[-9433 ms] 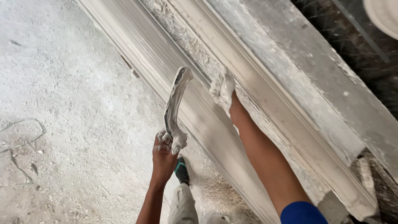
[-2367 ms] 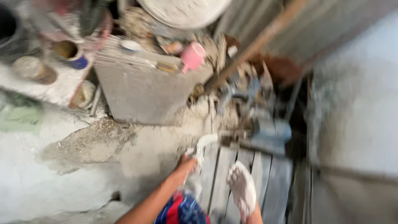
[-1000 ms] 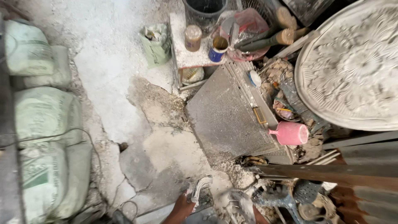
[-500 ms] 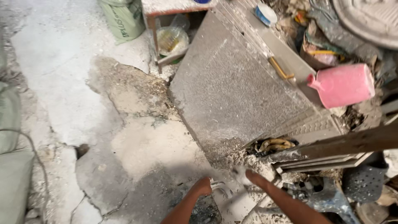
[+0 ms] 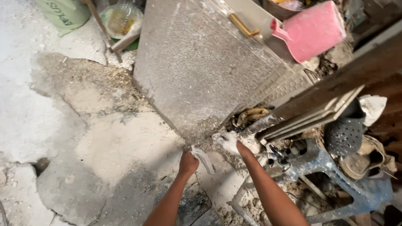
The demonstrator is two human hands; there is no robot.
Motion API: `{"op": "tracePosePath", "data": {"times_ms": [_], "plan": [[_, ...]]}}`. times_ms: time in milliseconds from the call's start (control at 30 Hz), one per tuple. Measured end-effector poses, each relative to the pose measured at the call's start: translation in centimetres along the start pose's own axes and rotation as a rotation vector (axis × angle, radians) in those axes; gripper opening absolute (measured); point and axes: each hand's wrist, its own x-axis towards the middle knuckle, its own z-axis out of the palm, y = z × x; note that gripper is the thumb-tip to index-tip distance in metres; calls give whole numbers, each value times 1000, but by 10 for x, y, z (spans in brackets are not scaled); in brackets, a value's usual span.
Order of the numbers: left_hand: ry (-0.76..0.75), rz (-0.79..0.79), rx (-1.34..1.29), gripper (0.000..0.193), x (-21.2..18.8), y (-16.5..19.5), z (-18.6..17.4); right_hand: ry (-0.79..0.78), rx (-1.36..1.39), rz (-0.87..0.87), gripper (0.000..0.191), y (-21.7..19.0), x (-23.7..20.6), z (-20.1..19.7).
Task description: The person cleans a long white molded molding using a cloth and a brush. They wipe the surface, rinse the cloth at a tap, and then scrub the molding with a brush to remove dust and residue.
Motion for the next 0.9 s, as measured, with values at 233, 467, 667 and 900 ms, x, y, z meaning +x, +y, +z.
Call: {"op": "tracePosePath", "data": {"times_ms": [233,467,667,900], "plan": [[-489,-423,-838,54,-14,29,93,106,1154,-20,26,56,-18,-1],[-585,-733,-1442,41,-29,64,123,103,1357,-257,30,93,-26,18],[-370,-509,-752,31,-11,85,128,208,1297,-246,27,106,-32,16],[-149,-219,-446,22,27,89,148,289,1243,-155,25,102,-71,27]]}}
